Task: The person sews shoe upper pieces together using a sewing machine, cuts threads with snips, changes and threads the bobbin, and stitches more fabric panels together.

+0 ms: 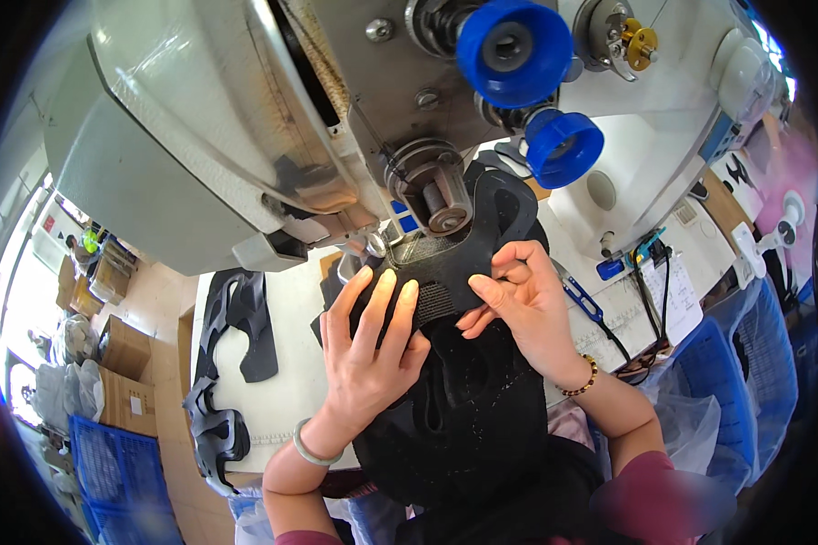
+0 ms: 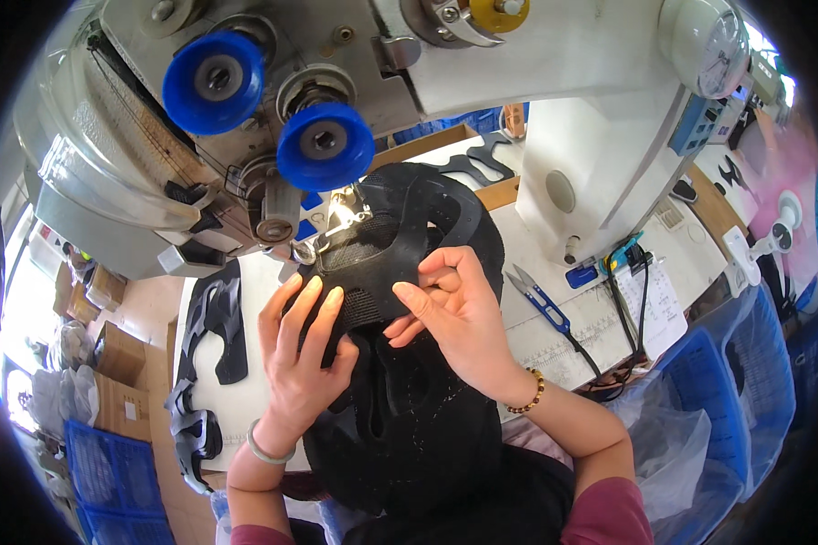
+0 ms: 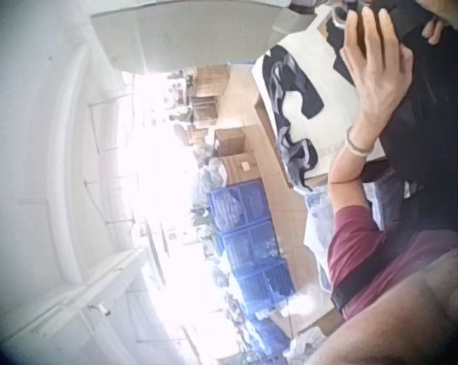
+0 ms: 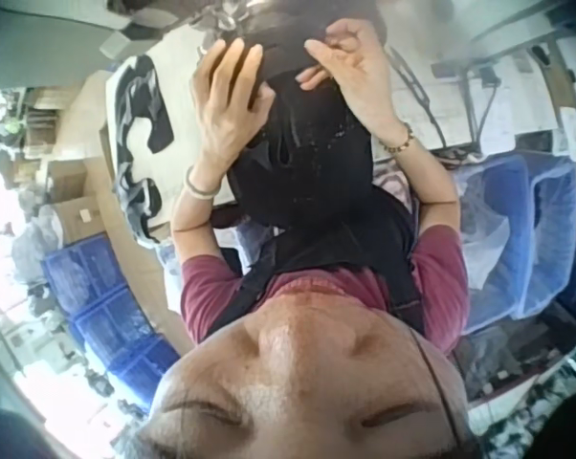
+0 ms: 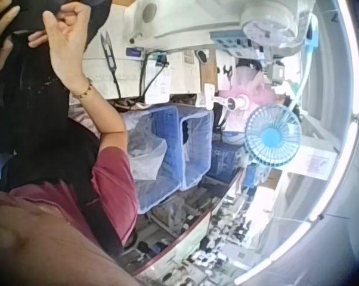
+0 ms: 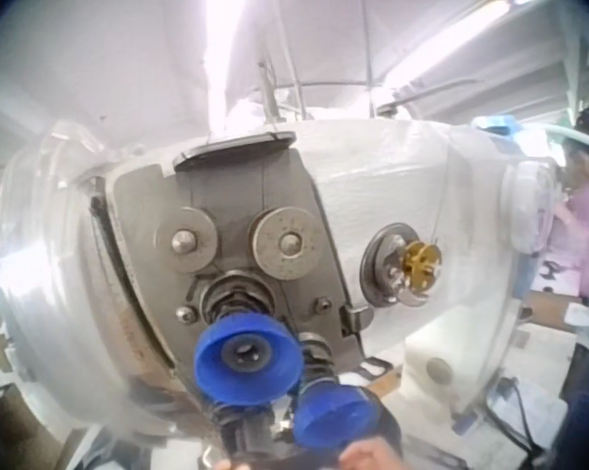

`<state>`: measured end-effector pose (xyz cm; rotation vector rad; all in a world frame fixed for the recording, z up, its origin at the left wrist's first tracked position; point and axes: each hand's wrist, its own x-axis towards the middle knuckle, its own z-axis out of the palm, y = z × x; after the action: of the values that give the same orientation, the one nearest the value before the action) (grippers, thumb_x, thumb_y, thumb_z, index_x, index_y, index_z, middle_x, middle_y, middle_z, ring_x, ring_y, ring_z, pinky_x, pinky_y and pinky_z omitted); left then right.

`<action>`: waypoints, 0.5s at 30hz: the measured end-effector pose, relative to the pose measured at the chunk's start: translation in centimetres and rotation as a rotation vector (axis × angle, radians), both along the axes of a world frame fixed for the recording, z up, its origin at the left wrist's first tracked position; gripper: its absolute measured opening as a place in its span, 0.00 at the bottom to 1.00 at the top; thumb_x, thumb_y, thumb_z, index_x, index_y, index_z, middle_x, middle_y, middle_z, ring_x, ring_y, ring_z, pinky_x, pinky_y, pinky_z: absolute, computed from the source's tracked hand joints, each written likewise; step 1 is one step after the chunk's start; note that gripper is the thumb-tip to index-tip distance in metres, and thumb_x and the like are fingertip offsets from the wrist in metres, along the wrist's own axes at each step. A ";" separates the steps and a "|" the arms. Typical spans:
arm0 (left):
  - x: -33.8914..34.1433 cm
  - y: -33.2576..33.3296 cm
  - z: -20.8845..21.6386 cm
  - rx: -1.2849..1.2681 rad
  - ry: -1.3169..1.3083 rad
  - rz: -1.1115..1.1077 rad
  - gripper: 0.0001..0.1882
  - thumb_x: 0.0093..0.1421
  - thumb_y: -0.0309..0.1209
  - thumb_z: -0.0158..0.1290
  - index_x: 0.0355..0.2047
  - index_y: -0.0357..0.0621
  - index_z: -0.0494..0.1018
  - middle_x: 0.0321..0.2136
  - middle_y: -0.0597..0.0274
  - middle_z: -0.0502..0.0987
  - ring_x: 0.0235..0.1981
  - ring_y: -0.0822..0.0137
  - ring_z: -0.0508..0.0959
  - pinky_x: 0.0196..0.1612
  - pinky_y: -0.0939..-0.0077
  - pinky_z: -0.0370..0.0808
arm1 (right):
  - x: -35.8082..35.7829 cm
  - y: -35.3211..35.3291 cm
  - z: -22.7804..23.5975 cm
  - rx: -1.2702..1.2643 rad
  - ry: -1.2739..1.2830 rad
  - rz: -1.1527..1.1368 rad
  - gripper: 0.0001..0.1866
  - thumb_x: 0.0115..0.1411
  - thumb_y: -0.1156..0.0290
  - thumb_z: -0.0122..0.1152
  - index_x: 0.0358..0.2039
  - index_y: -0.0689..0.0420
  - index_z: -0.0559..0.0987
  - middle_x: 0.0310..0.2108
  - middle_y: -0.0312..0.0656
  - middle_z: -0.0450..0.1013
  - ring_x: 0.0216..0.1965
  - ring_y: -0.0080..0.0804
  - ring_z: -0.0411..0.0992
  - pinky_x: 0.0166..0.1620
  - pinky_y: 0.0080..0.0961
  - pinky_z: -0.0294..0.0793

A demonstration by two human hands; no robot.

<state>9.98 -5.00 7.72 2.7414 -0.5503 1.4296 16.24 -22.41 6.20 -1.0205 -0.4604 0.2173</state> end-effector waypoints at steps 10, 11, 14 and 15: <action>-0.3 -0.6 0.7 -0.043 0.033 0.006 0.23 0.36 0.20 0.53 0.39 0.38 0.75 0.41 0.54 0.72 0.46 0.50 0.71 0.49 0.60 0.70 | -0.5 0.5 0.1 0.066 -0.049 -0.040 0.19 0.58 0.79 0.53 0.44 0.59 0.55 0.30 0.46 0.67 0.24 0.31 0.75 0.26 0.21 0.78; -0.1 -0.6 0.7 -0.038 0.008 0.004 0.23 0.36 0.20 0.54 0.38 0.39 0.75 0.41 0.55 0.73 0.45 0.52 0.72 0.47 0.61 0.70 | -0.5 0.3 0.2 0.051 -0.071 -0.051 0.18 0.58 0.79 0.53 0.45 0.59 0.56 0.30 0.46 0.67 0.24 0.30 0.75 0.25 0.20 0.78; 0.0 -0.3 1.0 -0.049 0.022 -0.023 0.23 0.34 0.23 0.59 0.37 0.40 0.76 0.40 0.57 0.74 0.44 0.55 0.72 0.42 0.65 0.70 | 0.4 -0.5 0.9 -0.024 -0.031 0.044 0.16 0.59 0.79 0.52 0.46 0.59 0.60 0.30 0.45 0.67 0.23 0.29 0.74 0.24 0.19 0.76; -0.1 -0.1 1.1 -0.045 0.026 -0.023 0.24 0.34 0.23 0.60 0.37 0.40 0.76 0.40 0.58 0.74 0.43 0.56 0.72 0.42 0.65 0.70 | 0.7 -0.7 1.4 -0.081 0.038 0.121 0.15 0.59 0.78 0.51 0.46 0.59 0.63 0.29 0.45 0.67 0.22 0.28 0.74 0.23 0.18 0.75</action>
<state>9.88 -5.14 8.81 2.7054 -0.5405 1.3818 16.95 -23.07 7.62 -1.0672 -0.4821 0.3651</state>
